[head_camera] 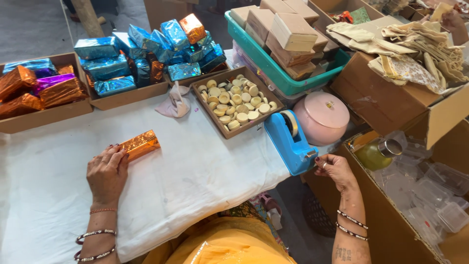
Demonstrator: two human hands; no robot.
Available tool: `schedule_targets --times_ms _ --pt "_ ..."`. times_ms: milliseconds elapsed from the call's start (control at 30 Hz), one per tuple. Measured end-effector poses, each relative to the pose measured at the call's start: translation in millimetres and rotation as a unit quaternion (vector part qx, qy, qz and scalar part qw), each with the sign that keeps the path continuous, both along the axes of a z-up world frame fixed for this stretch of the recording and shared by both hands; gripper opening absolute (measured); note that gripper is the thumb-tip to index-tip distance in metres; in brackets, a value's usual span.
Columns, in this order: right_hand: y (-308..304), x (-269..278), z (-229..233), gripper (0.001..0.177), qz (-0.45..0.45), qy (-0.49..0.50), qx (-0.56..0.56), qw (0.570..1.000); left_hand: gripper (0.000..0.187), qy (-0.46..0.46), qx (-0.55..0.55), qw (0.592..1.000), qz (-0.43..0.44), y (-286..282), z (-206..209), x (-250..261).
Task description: Wrapping small wooden items and other products in foil or colorful paper and organizing them in boxes.
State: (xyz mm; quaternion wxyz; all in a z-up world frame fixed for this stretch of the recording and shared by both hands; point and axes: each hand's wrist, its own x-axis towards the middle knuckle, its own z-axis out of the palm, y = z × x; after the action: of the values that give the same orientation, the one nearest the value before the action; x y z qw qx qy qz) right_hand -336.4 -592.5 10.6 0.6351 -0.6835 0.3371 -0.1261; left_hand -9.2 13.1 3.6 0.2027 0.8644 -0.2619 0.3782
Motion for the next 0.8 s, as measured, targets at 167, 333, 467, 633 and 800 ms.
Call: schedule_targets --times_ms 167,333,467,633,800 --pt "-40 -12 -38 0.018 0.013 0.073 -0.108 0.991 0.01 -0.009 -0.026 1.0 -0.01 -6 4 0" --pt "-60 -9 -61 0.013 0.13 0.085 -0.08 0.985 0.014 0.005 -0.045 0.999 -0.011 -7 2 0" --pt "7 27 -38 0.017 0.264 0.046 0.017 0.963 0.014 0.005 -0.023 1.0 0.017 -11 0 1" --pt "130 103 -8 0.024 0.349 0.0 -0.028 0.937 0.014 -0.012 -0.006 0.999 0.04 -15 -9 1" --pt "282 187 14 0.021 0.41 -0.121 -0.068 0.901 0.014 -0.014 -0.009 0.999 0.031 -15 -7 3"
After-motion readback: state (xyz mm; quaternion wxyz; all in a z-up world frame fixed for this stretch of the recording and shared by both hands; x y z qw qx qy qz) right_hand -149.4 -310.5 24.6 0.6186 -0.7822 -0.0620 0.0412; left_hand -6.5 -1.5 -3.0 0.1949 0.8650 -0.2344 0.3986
